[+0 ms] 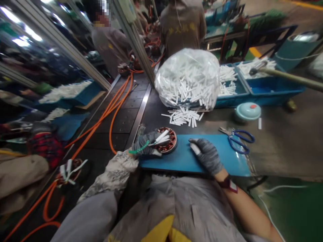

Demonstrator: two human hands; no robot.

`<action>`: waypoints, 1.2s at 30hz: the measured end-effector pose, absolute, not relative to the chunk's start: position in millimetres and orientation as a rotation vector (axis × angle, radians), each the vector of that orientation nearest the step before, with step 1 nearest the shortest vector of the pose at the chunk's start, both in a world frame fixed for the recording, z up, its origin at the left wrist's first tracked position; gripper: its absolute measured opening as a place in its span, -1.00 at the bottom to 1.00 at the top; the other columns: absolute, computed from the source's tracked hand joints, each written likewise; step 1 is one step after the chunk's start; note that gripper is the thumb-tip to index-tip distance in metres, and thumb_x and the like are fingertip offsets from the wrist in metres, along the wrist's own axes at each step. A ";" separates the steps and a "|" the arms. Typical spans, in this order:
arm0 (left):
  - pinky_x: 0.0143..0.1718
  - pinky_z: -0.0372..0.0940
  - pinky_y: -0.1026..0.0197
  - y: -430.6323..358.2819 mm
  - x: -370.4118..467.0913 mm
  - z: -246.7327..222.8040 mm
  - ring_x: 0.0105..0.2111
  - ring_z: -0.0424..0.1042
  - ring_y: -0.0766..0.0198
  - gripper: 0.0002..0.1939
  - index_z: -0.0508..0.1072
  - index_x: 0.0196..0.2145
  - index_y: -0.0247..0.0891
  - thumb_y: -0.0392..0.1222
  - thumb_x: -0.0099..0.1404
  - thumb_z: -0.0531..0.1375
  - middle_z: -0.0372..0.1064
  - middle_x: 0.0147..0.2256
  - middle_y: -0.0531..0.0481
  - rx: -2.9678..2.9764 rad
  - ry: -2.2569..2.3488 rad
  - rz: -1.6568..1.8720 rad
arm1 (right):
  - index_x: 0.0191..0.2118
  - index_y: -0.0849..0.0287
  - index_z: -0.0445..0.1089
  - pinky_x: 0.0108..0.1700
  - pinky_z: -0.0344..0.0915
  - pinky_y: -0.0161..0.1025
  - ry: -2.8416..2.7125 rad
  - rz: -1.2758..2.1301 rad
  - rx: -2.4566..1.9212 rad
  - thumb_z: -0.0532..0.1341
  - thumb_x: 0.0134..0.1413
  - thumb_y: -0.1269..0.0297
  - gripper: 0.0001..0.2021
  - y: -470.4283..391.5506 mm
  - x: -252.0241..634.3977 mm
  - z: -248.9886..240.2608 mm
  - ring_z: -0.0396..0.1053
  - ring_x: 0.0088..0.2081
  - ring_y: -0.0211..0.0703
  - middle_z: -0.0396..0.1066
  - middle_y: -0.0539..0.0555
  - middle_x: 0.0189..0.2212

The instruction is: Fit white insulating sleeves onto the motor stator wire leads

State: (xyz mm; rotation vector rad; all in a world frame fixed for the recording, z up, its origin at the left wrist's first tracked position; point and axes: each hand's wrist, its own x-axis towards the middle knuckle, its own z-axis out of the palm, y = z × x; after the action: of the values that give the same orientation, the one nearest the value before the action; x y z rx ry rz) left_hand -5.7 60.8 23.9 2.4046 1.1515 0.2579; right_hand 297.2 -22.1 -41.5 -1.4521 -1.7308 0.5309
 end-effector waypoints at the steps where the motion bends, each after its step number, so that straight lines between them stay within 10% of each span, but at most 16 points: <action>1: 0.31 0.19 -0.16 61.3 1.5 25.6 0.22 0.36 -0.10 -0.22 0.49 0.16 -0.05 0.20 0.00 0.47 0.43 0.19 -0.07 2.463 1.075 0.223 | -0.03 0.06 0.56 -0.01 0.49 0.00 -1.736 0.546 -1.423 0.18 0.33 0.07 -0.71 -19.6 296.5 -37.0 0.57 -0.16 0.02 0.62 0.12 -0.18; 4: 0.37 0.04 -0.26 52.5 5.8 35.1 0.32 0.20 -0.19 -0.06 0.40 0.23 -0.21 0.23 -0.04 0.48 0.32 0.26 -0.25 2.580 1.304 0.162 | 0.01 0.04 0.55 0.04 0.46 0.01 -1.746 0.598 -1.344 0.19 0.33 0.11 -0.73 -13.4 300.0 -28.5 0.54 -0.10 0.00 0.60 0.11 -0.12; 7: 0.22 0.27 -0.20 30.4 -9.7 52.3 0.12 0.42 -0.21 -0.30 0.54 0.00 -0.30 0.26 0.06 0.41 0.49 0.05 -0.31 2.424 1.716 0.032 | 0.11 0.02 0.49 0.11 0.43 0.02 -1.735 0.652 -1.309 0.20 0.33 0.12 -0.68 -5.6 306.3 -24.4 0.51 0.00 0.01 0.57 0.11 -0.02; 10: 0.04 0.43 0.02 9.0 -16.1 67.4 -0.09 0.56 0.01 -0.56 0.58 -0.16 -0.20 0.23 0.34 0.19 0.58 -0.18 -0.14 2.292 1.182 -0.035 | 0.26 -0.01 0.36 0.21 0.37 0.05 -1.785 0.724 -1.222 0.16 0.35 0.11 -0.58 11.6 304.7 -20.8 0.45 0.12 0.01 0.48 0.11 0.14; 13: 0.16 0.38 0.08 3.3 5.0 64.4 0.10 0.48 0.11 -0.55 0.49 0.08 -0.17 0.15 0.46 0.07 0.51 0.05 -0.14 2.197 0.740 0.350 | 0.30 -0.03 0.32 0.30 0.26 0.06 -1.875 0.824 -1.042 0.10 0.40 0.06 -0.56 36.6 292.2 -19.8 0.37 0.21 0.00 0.42 0.08 0.21; 17: 0.26 0.28 -0.03 19.9 47.2 38.4 0.19 0.40 0.07 -0.53 0.40 0.19 -0.25 0.03 0.45 0.12 0.43 0.16 -0.19 2.167 1.380 0.911 | 0.14 0.03 0.48 0.24 0.31 0.00 -1.889 0.947 -0.908 0.07 0.41 -0.01 -0.60 59.7 275.4 -23.4 0.45 0.09 -0.05 0.53 0.08 0.06; 25: -0.03 0.37 0.07 28.8 51.6 39.0 -0.16 0.52 0.10 -0.64 0.59 -0.09 -0.22 0.04 0.49 0.10 0.58 -0.18 -0.12 2.539 1.487 0.153 | 0.06 0.04 0.55 0.03 0.42 -0.10 -1.954 1.130 -0.906 0.16 0.35 0.00 -0.64 40.0 289.5 -5.3 0.50 -0.15 -0.10 0.60 0.05 -0.14; 36: -0.03 0.33 -0.03 20.6 38.5 17.7 -0.15 0.49 0.02 -0.62 0.57 -0.09 -0.25 0.01 0.51 0.03 0.55 -0.18 -0.18 2.717 1.479 0.290 | -0.19 0.21 0.62 -0.20 0.44 -0.19 -1.816 1.618 -0.983 0.37 0.02 -0.16 -0.52 54.3 275.1 0.2 0.50 -0.29 -0.12 0.61 0.07 -0.29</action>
State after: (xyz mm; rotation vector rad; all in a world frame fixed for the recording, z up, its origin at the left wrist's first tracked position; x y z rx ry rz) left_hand 38.5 20.6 17.7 2.7174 1.4790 0.2902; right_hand 275.1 54.3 0.2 -0.9827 -1.8156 1.6185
